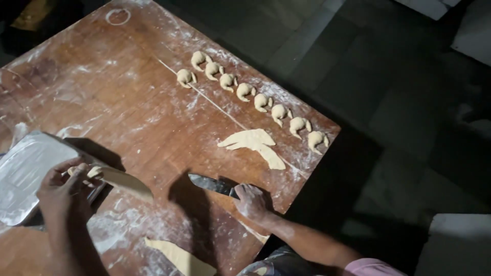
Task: The person cuts rolled dough sheets into triangular pieces with a knife, weighs dough pieces on a scale, and rolls the triangles by hand into crescent-shaped croissants, placing finished croissants in a row on the floured table. They then stretch a new dough sheet flat, roll it thinner with a rolling pin, and begin cutting it into more triangles.
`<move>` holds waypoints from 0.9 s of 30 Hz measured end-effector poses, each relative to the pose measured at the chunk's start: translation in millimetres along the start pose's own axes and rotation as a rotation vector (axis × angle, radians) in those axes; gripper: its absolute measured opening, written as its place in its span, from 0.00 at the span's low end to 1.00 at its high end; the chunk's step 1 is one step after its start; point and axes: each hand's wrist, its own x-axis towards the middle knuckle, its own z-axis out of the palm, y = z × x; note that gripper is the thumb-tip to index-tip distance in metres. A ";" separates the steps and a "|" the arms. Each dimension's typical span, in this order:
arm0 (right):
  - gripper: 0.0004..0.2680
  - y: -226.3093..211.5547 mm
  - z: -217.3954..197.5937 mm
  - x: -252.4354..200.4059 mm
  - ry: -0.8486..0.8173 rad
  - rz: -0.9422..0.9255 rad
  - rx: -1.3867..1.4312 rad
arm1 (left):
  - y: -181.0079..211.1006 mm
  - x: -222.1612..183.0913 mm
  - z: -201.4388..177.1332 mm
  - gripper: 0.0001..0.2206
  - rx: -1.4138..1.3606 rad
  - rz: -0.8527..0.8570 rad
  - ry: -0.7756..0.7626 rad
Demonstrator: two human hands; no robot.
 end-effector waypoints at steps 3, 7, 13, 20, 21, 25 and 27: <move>0.07 5.5 -2.7 1.5 -0.014 0.039 0.046 | -12.9 -24.4 48.1 0.09 -0.198 0.094 0.087; 0.08 1.7 -24.2 11.5 -0.077 0.120 0.080 | -131.9 -40.1 77.0 0.15 -0.305 0.211 0.275; 0.10 33.8 -12.3 0.8 -0.035 -0.197 0.012 | -335.7 -119.0 133.1 0.15 -0.139 -0.428 0.537; 0.17 15.9 -38.9 10.5 -0.488 0.517 0.585 | -242.9 -216.5 179.5 0.13 -0.302 -0.334 0.399; 0.17 12.2 -51.9 13.7 -0.603 0.591 0.498 | -210.7 -225.4 186.4 0.13 -0.146 -0.387 0.384; 0.12 20.5 -45.9 -32.7 -0.647 0.234 0.386 | -232.4 -227.9 170.4 0.12 0.298 -0.138 0.457; 0.09 6.9 -44.0 -42.1 -0.585 0.052 0.418 | -224.5 -216.8 162.0 0.19 0.707 0.201 0.431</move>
